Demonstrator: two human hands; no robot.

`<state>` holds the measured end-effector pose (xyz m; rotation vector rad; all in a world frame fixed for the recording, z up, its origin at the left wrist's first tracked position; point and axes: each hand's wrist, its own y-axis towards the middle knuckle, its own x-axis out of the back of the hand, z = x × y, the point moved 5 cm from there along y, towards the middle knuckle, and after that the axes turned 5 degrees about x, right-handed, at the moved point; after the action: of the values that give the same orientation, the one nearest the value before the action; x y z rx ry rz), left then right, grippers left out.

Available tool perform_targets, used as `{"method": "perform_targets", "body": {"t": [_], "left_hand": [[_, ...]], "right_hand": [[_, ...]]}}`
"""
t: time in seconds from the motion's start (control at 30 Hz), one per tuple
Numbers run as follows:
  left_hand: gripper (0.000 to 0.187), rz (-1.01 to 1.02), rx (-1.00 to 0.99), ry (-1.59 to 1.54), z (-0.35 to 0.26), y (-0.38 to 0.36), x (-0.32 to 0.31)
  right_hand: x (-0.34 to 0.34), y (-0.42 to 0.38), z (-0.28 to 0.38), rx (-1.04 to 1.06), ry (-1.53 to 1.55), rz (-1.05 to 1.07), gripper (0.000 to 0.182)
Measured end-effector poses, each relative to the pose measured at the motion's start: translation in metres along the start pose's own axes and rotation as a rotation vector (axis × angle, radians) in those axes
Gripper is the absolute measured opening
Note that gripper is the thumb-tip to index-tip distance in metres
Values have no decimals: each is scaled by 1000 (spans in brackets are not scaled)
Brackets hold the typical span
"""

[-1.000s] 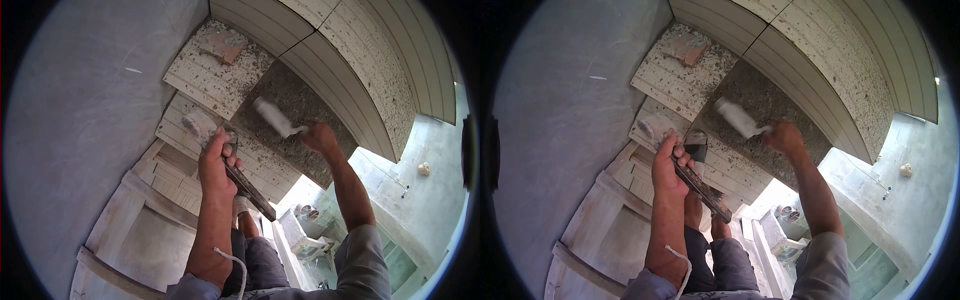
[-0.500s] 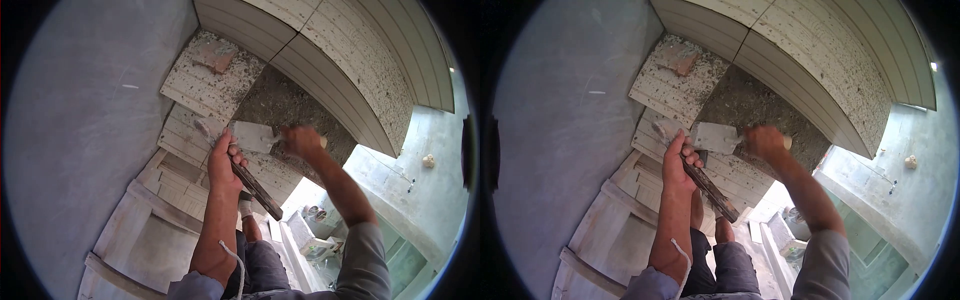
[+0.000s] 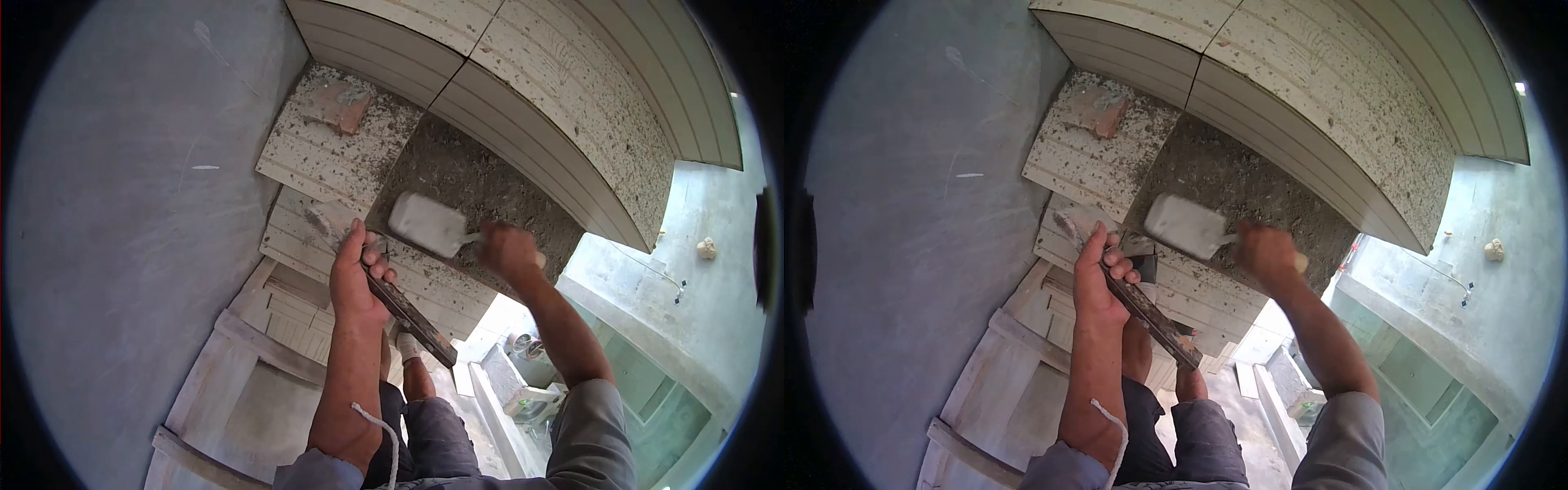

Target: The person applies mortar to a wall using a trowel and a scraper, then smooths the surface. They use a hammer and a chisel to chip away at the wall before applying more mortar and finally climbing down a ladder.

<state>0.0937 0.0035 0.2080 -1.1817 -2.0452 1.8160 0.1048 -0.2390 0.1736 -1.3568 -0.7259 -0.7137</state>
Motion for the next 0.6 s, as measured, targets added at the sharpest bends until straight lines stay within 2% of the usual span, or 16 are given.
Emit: {"method": "perform_targets", "body": {"t": [0.03, 0.13, 0.2, 0.23, 0.3, 0.43, 0.53, 0.6], "left_hand": [[31, -2, -2, 7, 1, 0, -1], [31, 31, 17, 51, 5, 0, -2], [31, 51, 29, 56, 7, -2, -3], [31, 51, 27, 57, 6, -2, -3], [27, -19, 36, 38, 8, -3, 1], [28, 26, 25, 11, 8, -2, -5], [28, 13, 39, 22, 13, -1, -3], [29, 21, 53, 38, 14, 0, -5]], "right_hand": [[-4, 2, 16, 135, -32, -20, 31], [-8, 41, 20, 170, -167, -64, 30], [18, 60, -13, 22, -152, 63, 26], [32, 64, -21, 23, -151, 63, 26], [51, 63, -36, 0, -178, 24, 26], [32, 38, -41, -65, -113, -139, 29], [24, 29, -14, -4, -101, -71, 32], [11, 50, -1, 152, -189, -36, 35]]}}
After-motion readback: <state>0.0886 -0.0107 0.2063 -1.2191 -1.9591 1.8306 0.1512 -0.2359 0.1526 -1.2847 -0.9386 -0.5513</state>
